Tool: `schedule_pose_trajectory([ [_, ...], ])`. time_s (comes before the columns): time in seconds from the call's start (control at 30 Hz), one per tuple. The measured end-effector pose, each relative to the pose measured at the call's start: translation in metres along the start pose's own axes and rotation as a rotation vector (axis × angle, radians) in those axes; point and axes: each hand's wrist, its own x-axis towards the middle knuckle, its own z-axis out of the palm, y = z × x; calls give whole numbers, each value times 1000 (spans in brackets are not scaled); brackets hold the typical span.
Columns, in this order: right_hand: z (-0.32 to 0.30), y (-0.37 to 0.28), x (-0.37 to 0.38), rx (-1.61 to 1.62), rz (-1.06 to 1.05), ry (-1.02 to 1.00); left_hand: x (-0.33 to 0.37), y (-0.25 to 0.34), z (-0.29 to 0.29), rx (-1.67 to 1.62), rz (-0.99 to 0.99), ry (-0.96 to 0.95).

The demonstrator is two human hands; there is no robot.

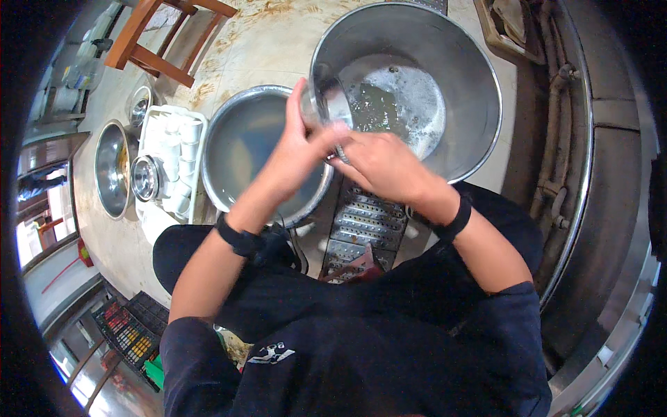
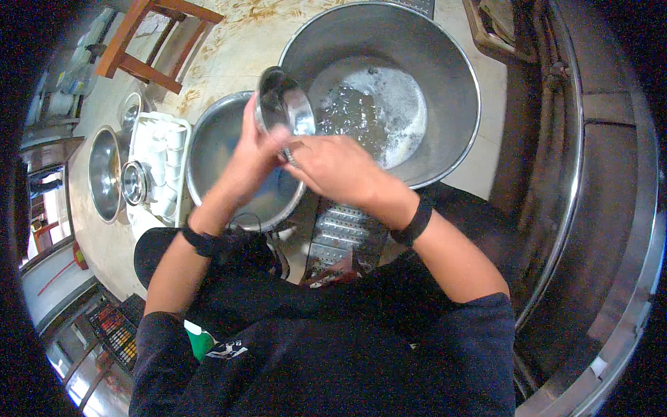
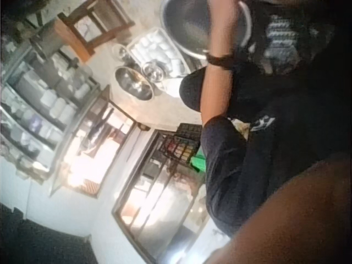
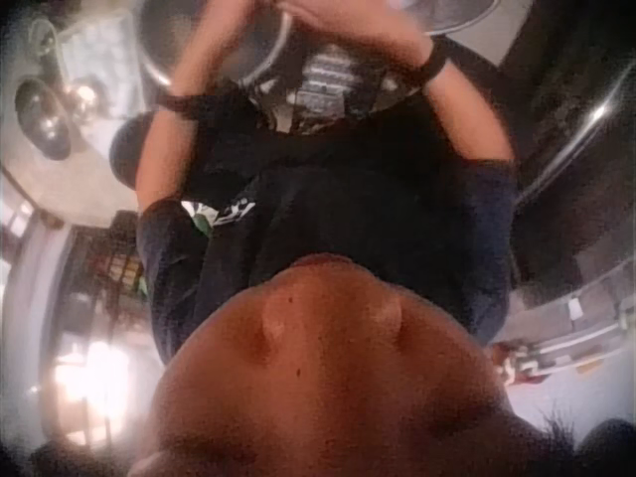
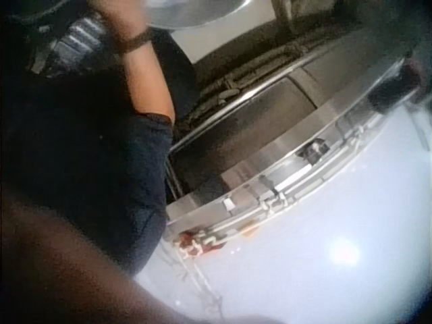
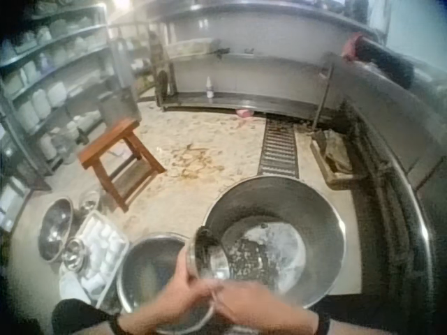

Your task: The person washes metal bowls by hand using a scrubber and soapy water from a large metal pot, then places them into a larger basin for rinsing.

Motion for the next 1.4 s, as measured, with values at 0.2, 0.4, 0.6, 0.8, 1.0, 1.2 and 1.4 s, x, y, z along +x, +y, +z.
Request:
schedule_pose_trajectory([
  [0.2, 13, -15, -8, 293, -93, 185, -3, -11, 4, -349, 140, 70],
  [0.4, 19, -2, -4, 238, -159, 177, -8, -5, 5, -448, -253, 86],
  [0.6, 8, 12, -2, -188, -151, 235, -9, 23, -3, -449, -317, -22],
  [0.8, 11, 22, -3, -383, -337, 368, -6, 34, -9, -404, -338, -178],
  [1.0, 6, -11, 3, 493, 91, 248, -3, -11, 0, 238, 295, 19],
  [1.2, 2, -13, -4, 608, 124, 175, 2, 2, 8, -145, 210, -7],
  [1.4, 5, -3, -3, 219, -29, 176, -1, 4, 4, -45, 82, -60],
])
